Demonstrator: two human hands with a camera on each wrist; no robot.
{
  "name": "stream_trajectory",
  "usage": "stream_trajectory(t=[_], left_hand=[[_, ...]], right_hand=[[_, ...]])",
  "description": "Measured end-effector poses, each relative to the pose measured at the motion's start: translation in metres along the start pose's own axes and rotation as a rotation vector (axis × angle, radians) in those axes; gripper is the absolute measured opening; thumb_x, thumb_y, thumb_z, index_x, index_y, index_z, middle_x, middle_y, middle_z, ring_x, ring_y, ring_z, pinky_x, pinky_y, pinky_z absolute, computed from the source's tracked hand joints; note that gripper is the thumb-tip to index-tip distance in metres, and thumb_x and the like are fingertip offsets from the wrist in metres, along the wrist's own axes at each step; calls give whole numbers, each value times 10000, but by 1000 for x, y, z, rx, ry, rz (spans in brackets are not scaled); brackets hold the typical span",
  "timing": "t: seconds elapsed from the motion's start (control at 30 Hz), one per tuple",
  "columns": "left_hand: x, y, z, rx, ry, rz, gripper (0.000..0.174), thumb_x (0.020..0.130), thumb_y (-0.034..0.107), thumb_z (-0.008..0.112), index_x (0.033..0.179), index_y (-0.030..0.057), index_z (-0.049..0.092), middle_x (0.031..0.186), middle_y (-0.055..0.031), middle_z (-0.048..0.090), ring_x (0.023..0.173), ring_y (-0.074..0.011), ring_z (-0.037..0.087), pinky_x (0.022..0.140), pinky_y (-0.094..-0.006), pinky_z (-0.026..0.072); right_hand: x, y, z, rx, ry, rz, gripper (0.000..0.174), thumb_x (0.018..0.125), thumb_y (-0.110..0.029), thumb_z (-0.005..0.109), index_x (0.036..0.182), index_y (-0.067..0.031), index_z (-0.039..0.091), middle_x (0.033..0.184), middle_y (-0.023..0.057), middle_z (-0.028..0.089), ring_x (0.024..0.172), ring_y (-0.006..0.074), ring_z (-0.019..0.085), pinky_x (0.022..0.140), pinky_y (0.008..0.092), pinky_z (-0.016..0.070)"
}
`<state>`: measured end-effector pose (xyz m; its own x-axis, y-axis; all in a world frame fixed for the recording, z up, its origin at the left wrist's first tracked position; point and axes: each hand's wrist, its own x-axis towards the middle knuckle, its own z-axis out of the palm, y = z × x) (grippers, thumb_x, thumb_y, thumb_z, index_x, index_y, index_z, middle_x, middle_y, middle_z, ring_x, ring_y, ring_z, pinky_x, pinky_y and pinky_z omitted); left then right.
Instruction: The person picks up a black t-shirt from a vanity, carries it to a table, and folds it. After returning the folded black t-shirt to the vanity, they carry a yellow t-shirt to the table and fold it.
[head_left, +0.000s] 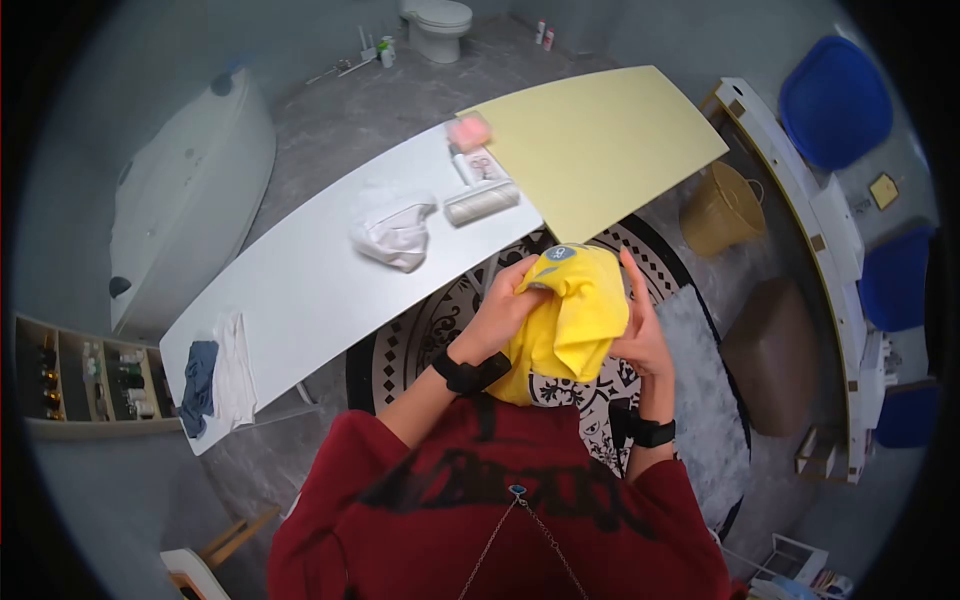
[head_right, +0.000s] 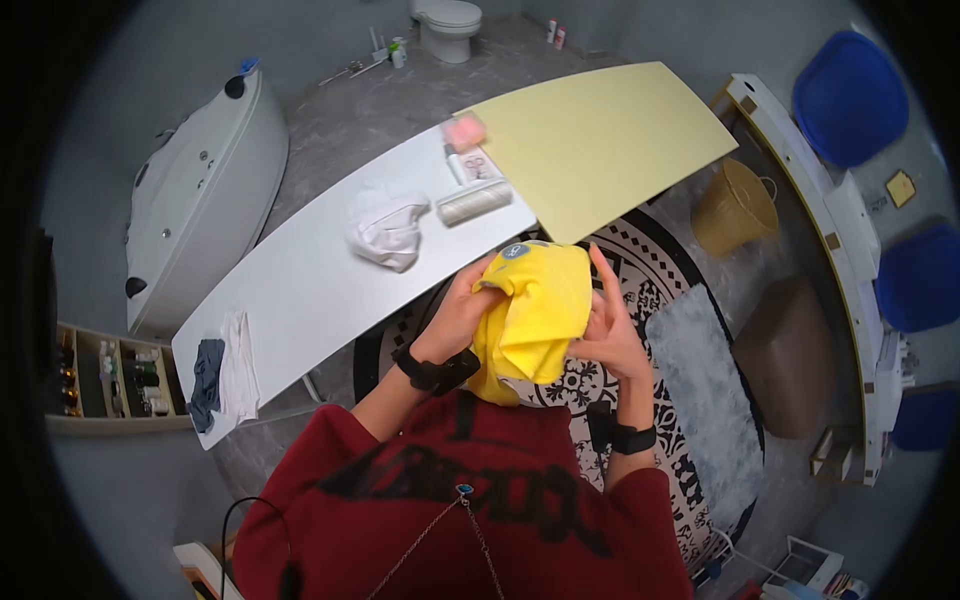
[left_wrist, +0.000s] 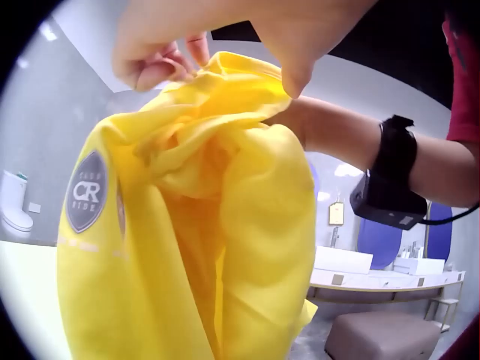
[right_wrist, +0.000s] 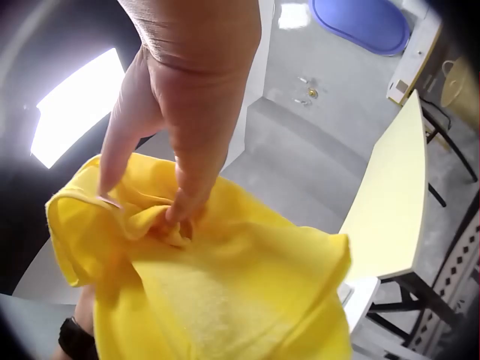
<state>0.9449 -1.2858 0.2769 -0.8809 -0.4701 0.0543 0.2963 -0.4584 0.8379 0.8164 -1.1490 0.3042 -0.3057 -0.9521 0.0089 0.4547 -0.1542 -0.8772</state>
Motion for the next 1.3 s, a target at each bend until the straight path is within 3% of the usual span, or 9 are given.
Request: stream_trajectory(t=[0.17, 0.2, 0.33, 0.53, 0.7, 0.8, 1.03, 1.2, 1.3], left_hand=[[66, -42, 20, -108, 112, -128, 220, 817, 61, 434, 1016, -12, 497, 929, -49, 557, 810, -104, 543, 700, -215, 433], [79, -47, 20, -132, 137, -151, 213, 822, 76, 438, 1003, -15, 503, 917, -50, 560, 803, -107, 547, 691, -218, 436], [137, -69, 8, -105, 147, -224, 205, 835, 123, 453, 969, -16, 521, 886, -49, 568, 792, -106, 545, 674, -221, 439], [216, -79, -15, 311, 36, -253, 379, 740, 163, 599, 1058, 1, 473, 960, -67, 543, 844, -145, 526, 724, -268, 436], [262, -61, 7, 831, 181, 152, 640, 570, 216, 732, 1082, 20, 401, 1011, -132, 433, 923, -253, 460, 760, -325, 417], [283, -65, 18, 1081, 386, 470, 594, 537, 238, 745, 978, 9, 420, 896, -126, 431, 839, -273, 429, 737, -332, 378], [355, -119, 21, 1119, 579, 327, 614, 542, 246, 742, 988, 1, 399, 904, -146, 417, 841, -293, 423, 729, -347, 375], [408, -138, -5, 1027, 764, 247, 311, 718, 160, 606, 945, -6, 473, 837, -101, 486, 803, -221, 465, 705, -306, 391], [422, -131, -9, 239, 1007, 255, 166, 868, 141, 400, 910, 19, 505, 807, 15, 521, 693, -37, 447, 618, -181, 373]], right_hand=[[28, -8, -52, -248, 20, -70, 1022, 509, 85, 674, 1319, -103, 80, 1267, 104, 304, 1165, 179, 313, 952, 298, 273], [33, -19, -53, -693, 41, -180, 893, 548, 38, 673, 1291, -80, 192, 1232, 88, 352, 1119, 164, 364, 919, 277, 305], [81, -23, -103, -822, 185, -274, 437, 667, -40, 607, 1079, -41, 461, 989, 77, 535, 886, 141, 507, 762, 248, 397], [154, -64, -178, -856, 403, -203, 150, 677, -5, 553, 825, 11, 555, 755, 57, 595, 698, 100, 534, 645, 231, 423], [213, -80, -210, -895, 388, -104, 117, 656, -5, 524, 761, 11, 575, 640, 72, 594, 588, 137, 554, 565, 249, 436], [251, -79, -226, -1162, 360, -109, 179, 636, -125, 535, 763, -7, 578, 668, 180, 569, 616, 300, 572, 562, 330, 447], [336, -70, -269, -1475, 134, 25, 199, 627, -209, 563, 738, -45, 580, 674, 166, 579, 645, 332, 566, 581, 393, 457], [380, -79, -317, -1523, -142, 31, 187, 634, -202, 569, 761, -65, 574, 671, 150, 579, 663, 323, 565, 585, 395, 458], [402, -94, -351, -1500, -319, -14, 167, 638, -176, 558, 779, -87, 574, 686, 137, 581, 684, 313, 563, 595, 392, 458]])
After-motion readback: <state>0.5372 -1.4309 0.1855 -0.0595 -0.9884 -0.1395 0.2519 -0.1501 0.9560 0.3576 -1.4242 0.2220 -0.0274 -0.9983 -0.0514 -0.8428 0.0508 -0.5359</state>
